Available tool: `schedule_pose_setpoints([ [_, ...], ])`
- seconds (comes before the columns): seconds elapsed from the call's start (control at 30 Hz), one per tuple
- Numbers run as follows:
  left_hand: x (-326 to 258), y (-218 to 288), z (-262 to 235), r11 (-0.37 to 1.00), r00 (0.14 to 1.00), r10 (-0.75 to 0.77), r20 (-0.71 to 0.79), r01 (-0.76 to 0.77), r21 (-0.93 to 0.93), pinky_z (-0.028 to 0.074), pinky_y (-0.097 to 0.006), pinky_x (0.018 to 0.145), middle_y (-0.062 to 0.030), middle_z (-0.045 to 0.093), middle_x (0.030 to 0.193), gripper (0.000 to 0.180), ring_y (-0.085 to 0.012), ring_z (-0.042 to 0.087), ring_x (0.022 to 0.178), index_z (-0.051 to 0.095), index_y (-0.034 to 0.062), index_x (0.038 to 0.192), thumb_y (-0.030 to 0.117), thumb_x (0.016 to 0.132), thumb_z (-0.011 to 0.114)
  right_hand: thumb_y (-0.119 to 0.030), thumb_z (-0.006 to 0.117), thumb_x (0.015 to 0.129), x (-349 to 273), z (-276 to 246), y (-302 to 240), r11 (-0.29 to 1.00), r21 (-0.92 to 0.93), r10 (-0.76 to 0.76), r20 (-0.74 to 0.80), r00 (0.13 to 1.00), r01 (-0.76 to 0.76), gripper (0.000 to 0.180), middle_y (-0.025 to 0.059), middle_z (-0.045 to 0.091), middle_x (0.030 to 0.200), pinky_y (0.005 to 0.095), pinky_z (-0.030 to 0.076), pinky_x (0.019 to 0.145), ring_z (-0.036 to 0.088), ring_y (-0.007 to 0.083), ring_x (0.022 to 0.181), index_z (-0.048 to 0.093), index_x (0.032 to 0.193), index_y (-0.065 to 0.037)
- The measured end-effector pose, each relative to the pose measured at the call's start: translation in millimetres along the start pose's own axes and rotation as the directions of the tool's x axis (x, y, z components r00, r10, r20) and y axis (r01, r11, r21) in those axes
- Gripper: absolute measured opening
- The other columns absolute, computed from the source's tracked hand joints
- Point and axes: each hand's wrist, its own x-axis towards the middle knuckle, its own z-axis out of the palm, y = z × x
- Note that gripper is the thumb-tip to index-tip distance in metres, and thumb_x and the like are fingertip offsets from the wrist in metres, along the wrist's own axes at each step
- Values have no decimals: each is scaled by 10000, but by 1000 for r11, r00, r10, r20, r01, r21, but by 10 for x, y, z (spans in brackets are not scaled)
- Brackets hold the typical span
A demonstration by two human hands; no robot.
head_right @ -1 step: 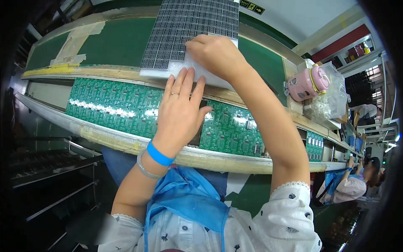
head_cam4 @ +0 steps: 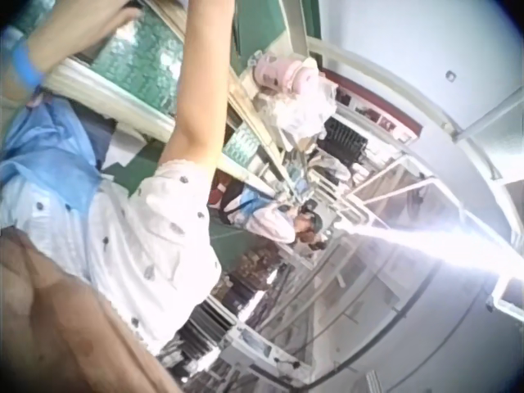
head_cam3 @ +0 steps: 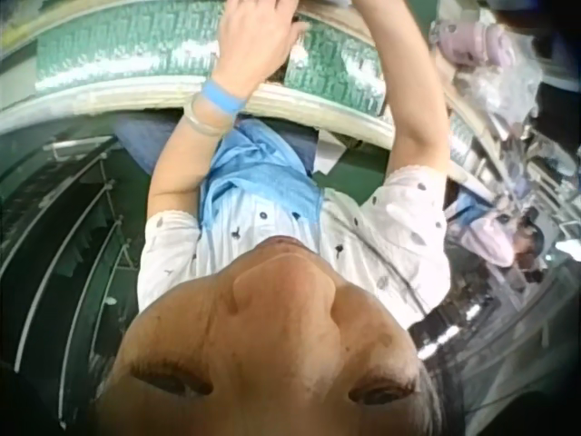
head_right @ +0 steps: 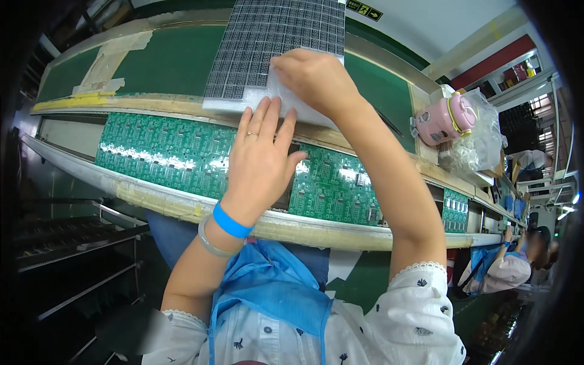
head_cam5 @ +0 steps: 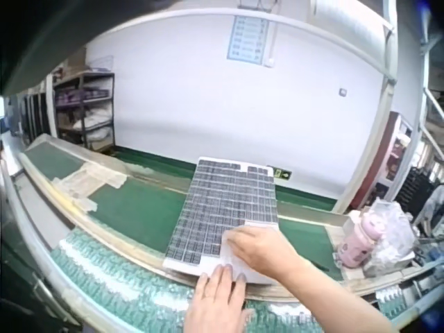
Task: The person places small black electronic components onto green circuit boards arranged on a workbench. They pick components from a white foam tray and insert them into designated slots on the boards, occasionally using tweezers to adjust placement.
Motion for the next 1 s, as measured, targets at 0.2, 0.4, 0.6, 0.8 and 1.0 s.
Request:
schedule_pose_setpoints([
  [0.2,-174,251,-275,490,909,-406,99,308,-816,541,-355,924,-145,726,1162,337,-249,695,1029,651,-38,1266,181,1011,674,-58,791,831,-531,-591,-747,969,205,177,-192,965,-137,186,94,777,1008,364,602,712,745,242,833,772,1016,-52],
  [0.4,-745,607,-336,-363,683,-164,712,629,-687,521,-224,815,-19,720,1044,243,-48,634,942,685,-18,1202,173,1062,632,-77,856,707,-1414,-1040,-1374,980,189,88,-85,992,-71,308,75,734,975,346,523,711,713,235,833,753,996,-49],
  [0.6,-957,753,-327,-174,523,134,842,849,-499,530,-231,796,-32,716,1024,236,-81,642,886,690,-34,1205,130,1042,646,-120,887,739,-1913,-1377,-1574,799,478,318,182,930,-366,268,83,764,1039,358,495,749,718,232,892,760,969,-67],
  [0.8,-887,856,-327,38,541,99,835,836,-547,501,-264,697,-23,711,934,225,-75,623,816,713,-3,1093,203,1001,712,-101,882,742,-2025,-1493,-1532,755,500,363,220,905,-424,247,82,781,994,355,497,755,727,226,880,771,961,-71],
  [1.0,-858,700,-59,877,986,141,83,-85,-473,516,-400,788,-67,703,989,242,-295,663,965,715,49,996,197,826,804,-48,842,742,-2151,-1401,-1118,871,167,435,173,884,-462,246,78,780,1019,389,523,829,722,258,922,767,976,-51],
])
